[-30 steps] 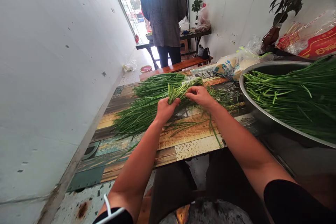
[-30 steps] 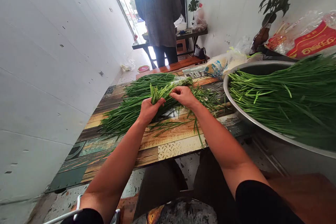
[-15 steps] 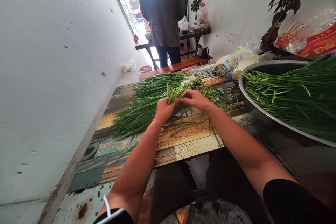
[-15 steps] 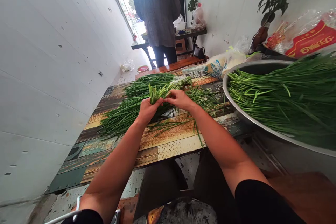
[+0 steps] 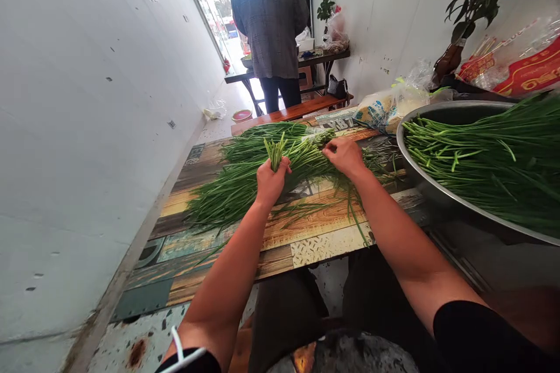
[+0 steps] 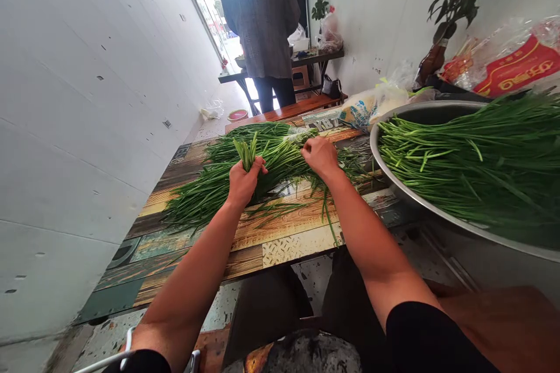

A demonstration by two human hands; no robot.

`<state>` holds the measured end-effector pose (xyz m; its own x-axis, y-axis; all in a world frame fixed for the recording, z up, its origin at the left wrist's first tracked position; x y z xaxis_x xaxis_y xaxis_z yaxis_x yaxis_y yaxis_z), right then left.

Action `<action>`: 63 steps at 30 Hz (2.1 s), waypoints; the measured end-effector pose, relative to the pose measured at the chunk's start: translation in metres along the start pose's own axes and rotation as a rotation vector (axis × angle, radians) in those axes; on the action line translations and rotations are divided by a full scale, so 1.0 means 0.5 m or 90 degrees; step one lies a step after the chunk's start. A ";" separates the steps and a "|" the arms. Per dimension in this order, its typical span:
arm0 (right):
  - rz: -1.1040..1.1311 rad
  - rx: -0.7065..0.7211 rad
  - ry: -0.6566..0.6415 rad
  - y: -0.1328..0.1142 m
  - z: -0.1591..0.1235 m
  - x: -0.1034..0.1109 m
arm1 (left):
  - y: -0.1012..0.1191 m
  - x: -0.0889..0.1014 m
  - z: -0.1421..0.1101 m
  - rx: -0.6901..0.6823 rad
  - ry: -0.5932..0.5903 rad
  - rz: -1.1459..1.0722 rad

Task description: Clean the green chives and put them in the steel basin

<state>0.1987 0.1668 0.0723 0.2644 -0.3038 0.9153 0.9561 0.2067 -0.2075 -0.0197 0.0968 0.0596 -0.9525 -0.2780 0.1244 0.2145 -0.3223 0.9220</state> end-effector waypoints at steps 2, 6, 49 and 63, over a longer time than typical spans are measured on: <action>-0.038 0.056 -0.074 -0.030 -0.007 -0.032 | -0.002 -0.001 0.001 -0.001 -0.001 -0.015; -0.094 0.102 -0.075 -0.051 -0.014 -0.030 | -0.003 0.011 0.001 0.013 0.036 0.015; 0.373 0.175 0.016 -0.129 -0.043 0.006 | -0.002 -0.024 -0.004 0.013 -0.067 0.041; 0.134 0.244 0.222 -0.098 -0.044 0.073 | -0.006 -0.022 -0.006 0.031 -0.058 0.103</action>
<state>0.1642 0.1251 0.1080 0.5331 -0.4957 0.6856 0.7812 0.5996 -0.1739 -0.0094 0.0981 0.0543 -0.9224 -0.2385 0.3039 0.3585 -0.2352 0.9034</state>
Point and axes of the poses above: each hand's wrist, its own z-axis towards the middle knuckle, its own x-axis out of the back of the hand, y = z × x, the point moved 10 cm from there along z, towards the middle knuckle, and after that the axes turned 15 degrees about -z, right-handed, at the moved point
